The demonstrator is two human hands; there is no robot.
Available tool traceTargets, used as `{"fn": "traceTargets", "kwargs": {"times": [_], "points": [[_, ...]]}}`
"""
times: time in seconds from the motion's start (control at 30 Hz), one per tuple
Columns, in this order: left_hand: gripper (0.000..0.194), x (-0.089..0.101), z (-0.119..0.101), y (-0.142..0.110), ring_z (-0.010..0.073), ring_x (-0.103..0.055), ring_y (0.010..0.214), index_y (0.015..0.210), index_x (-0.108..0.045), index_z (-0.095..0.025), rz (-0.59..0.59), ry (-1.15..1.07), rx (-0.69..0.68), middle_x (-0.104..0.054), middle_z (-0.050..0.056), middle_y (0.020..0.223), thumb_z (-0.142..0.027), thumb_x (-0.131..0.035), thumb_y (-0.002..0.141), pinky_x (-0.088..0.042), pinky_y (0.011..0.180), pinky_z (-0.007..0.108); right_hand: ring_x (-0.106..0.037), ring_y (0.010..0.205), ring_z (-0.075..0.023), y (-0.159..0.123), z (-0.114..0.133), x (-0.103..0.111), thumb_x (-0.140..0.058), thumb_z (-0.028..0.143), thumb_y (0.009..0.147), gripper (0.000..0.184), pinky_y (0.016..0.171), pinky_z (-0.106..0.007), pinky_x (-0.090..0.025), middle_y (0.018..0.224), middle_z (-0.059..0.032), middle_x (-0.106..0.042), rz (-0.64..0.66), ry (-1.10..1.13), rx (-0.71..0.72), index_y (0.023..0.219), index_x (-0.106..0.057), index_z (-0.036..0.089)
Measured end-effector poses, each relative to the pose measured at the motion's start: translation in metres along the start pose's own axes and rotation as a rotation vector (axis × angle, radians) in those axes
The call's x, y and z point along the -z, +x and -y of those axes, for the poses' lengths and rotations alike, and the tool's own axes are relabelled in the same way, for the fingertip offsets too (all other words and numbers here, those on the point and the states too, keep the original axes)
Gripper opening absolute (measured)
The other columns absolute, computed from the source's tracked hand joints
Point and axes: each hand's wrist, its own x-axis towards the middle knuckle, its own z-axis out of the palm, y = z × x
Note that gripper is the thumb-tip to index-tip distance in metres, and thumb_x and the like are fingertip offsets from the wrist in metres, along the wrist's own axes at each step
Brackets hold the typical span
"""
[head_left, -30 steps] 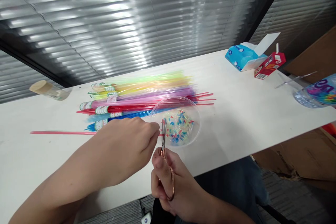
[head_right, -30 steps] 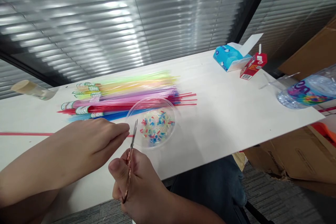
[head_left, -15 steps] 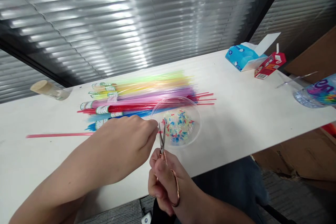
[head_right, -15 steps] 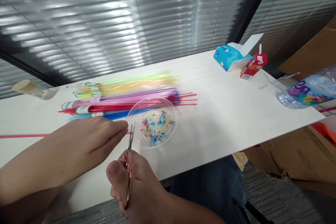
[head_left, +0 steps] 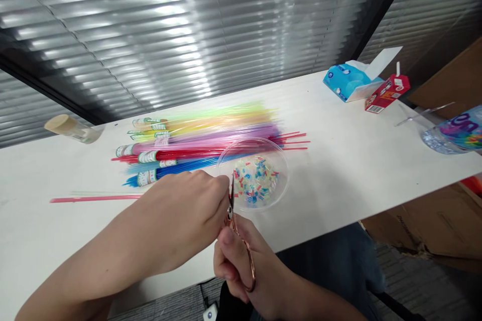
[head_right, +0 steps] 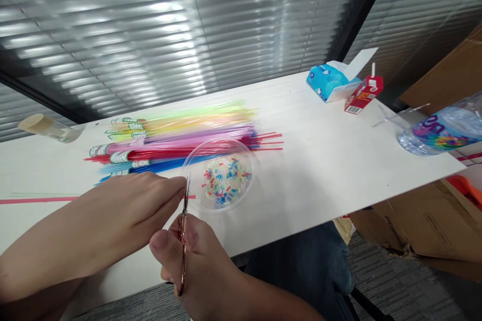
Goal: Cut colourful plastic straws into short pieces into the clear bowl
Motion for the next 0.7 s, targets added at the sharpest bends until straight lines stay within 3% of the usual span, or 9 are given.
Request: {"fn": "traceTargets", "kwargs": {"times": [0.3,0.5,0.7], "points": [[0.025,-0.005,0.001,0.005,0.015,-0.041,0.047,0.068,-0.048,-0.021,-0.037,0.041,-0.015,-0.053,0.002,0.061,-0.028,-0.038,0.089,-0.021,0.046,0.03,-0.026,0.043,-0.003,0.005,-0.009,0.003,-0.046,0.082,0.078,0.063,0.043,-0.021,-0.02,0.054,0.0085,-0.036,0.0,0.002,0.019,0.075,-0.037,0.02],[0.022,-0.008,0.002,0.009,0.0149,-0.038,0.046,0.068,-0.047,-0.021,-0.073,0.031,-0.02,-0.051,0.002,0.059,-0.026,-0.04,0.088,-0.02,0.046,0.03,-0.033,0.039,-0.0045,0.007,-0.008,0.003,-0.044,0.084,0.078,0.063,0.042,-0.02,-0.027,0.048,0.0082,-0.039,-0.042,-0.029,0.062,0.073,-0.039,0.021],[0.024,-0.006,0.008,0.007,0.0154,-0.044,0.049,0.068,-0.047,-0.021,-0.102,-0.05,-0.014,-0.051,0.002,0.059,-0.026,-0.037,0.09,-0.026,0.049,0.03,-0.029,0.035,-0.0031,0.006,-0.008,0.001,-0.049,0.078,0.081,0.058,0.039,-0.018,-0.027,0.046,0.0112,-0.04,-0.093,0.031,0.008,0.083,-0.04,0.021]]}}
